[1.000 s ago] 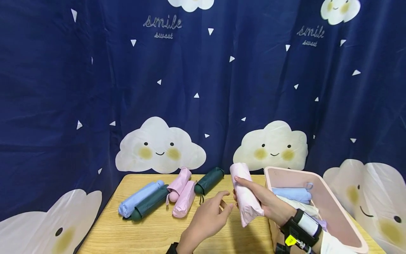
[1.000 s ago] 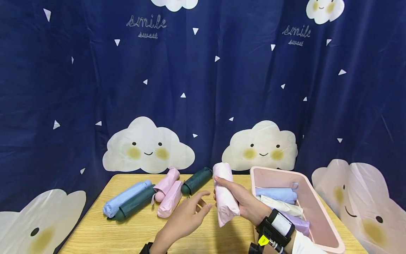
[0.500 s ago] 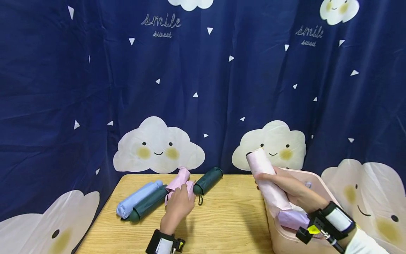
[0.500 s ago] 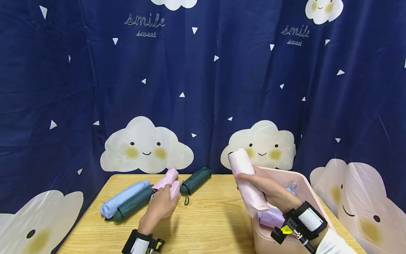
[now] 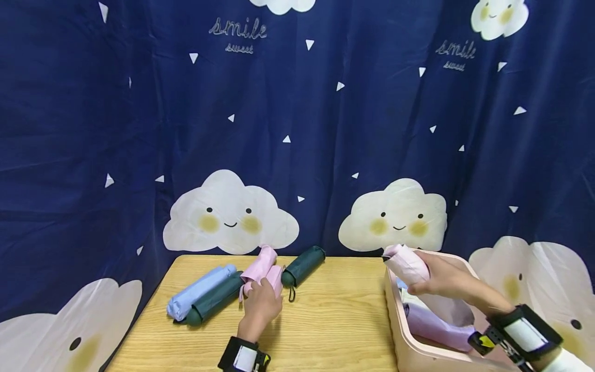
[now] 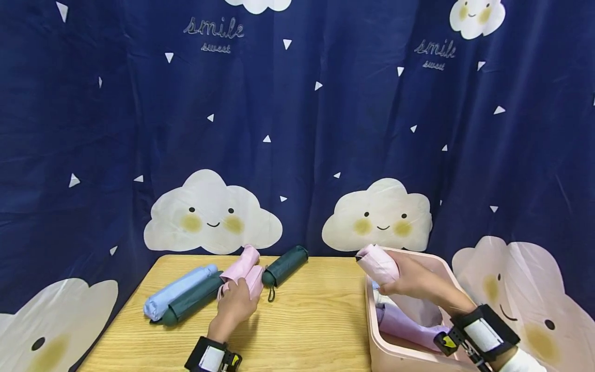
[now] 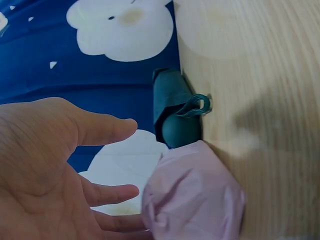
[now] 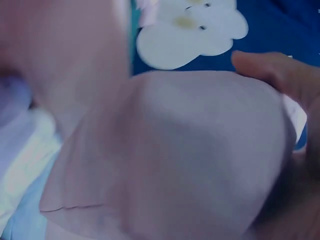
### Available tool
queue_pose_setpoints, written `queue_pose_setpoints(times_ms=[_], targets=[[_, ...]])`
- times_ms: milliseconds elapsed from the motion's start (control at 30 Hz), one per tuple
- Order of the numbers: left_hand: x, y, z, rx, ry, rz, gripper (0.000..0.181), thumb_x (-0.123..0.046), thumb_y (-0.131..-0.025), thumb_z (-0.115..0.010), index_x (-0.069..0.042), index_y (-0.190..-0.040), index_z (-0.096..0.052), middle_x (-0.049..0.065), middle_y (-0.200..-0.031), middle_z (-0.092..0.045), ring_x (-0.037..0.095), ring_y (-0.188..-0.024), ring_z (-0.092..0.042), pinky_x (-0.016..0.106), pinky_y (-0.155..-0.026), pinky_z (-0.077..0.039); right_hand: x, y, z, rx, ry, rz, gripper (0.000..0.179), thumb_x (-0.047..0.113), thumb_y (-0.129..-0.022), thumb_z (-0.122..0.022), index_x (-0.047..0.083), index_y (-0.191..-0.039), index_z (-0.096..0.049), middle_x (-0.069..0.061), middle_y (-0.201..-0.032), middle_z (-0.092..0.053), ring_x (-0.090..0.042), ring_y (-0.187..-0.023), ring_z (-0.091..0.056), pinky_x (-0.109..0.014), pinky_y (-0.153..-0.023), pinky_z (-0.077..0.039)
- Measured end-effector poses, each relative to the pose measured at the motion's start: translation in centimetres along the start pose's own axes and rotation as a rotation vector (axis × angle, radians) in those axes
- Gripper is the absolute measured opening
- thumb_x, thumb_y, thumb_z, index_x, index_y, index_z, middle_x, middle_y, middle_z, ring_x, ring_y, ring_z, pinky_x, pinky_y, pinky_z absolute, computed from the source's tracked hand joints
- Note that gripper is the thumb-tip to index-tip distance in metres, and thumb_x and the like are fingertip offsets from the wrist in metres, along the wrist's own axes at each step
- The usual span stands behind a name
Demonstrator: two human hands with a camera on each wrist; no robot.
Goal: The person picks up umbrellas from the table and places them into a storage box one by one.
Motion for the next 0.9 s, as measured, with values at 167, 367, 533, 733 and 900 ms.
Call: queue_pose_setpoints(times_ms=[167,367,533,733,900], targets=[[1.1,-0.1,-0.4,-0.010,0.002,0.021,0.051,-0.023,-0.076,-0.072,0.009,-0.105,-0.045,0.028,-0.093,-0.045,0.045,-0.084,-0.051,0.053,-0.061,-0.044,-0.5,0.3,0.4,-0.089,0.197,0.096,0.077,0.028,-0.048,-0.085,0.027,-0.118,-0.056,0.017,-0.080,-0.052,-0.004,-0.069,-0.048,-0.025,-0.059,-0.041],[2.6,-0.2,-0.9,-0.012,-0.059,0.064,0.046,-0.018,-0.075,-0.072,0.010,-0.103,-0.047,0.029,-0.086,-0.047,0.043,-0.079,-0.054,0.055,-0.059,-0.044,-1.9,1.0,-1.7,0.117,-0.008,0.151,0.059,0.008,-0.050,-0.080,0.016,-0.104,-0.056,0.008,-0.078,-0.053,-0.005,-0.068,-0.048,-0.024,-0.056,-0.041],[3.2,-0.3,-1.2,0.012,-0.085,0.068,0.045,-0.012,-0.071,-0.071,0.010,-0.103,-0.048,0.029,-0.081,-0.049,0.041,-0.075,-0.056,0.053,-0.058,-0.045,-3.9,2.4,-4.4,0.320,-0.126,0.039,0.057,0.004,-0.054,-0.078,0.011,-0.105,-0.053,0.002,-0.081,-0.051,-0.012,-0.070,-0.047,-0.026,-0.058,-0.039],[3.1,0.1,-0.9,0.053,-0.097,0.060,0.049,-0.011,-0.067,-0.071,0.010,-0.104,-0.046,0.028,-0.081,-0.047,0.041,-0.074,-0.056,0.051,-0.058,-0.045,-4.2,3.1,-5.6,0.398,-0.078,-0.011,0.059,0.004,-0.052,-0.078,0.014,-0.105,-0.053,0.001,-0.081,-0.050,-0.013,-0.071,-0.047,-0.026,-0.060,-0.038],[3.0,0.5,-0.3,0.145,-0.123,0.051,0.055,-0.012,-0.065,-0.071,0.011,-0.106,-0.042,0.026,-0.082,-0.048,0.038,-0.073,-0.056,0.051,-0.058,-0.046,-3.9,3.5,-6.6,0.473,0.088,-0.032,0.065,0.005,-0.046,-0.080,0.015,-0.106,-0.056,0.005,-0.086,-0.050,-0.015,-0.079,-0.045,-0.032,-0.070,-0.038]])
Point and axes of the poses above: each hand's wrist, its own y-axis away from the middle knuckle, its own z-axis out of the back of the hand, x = y × z, the point moved 9 cm from there along -y, towards the middle knuckle
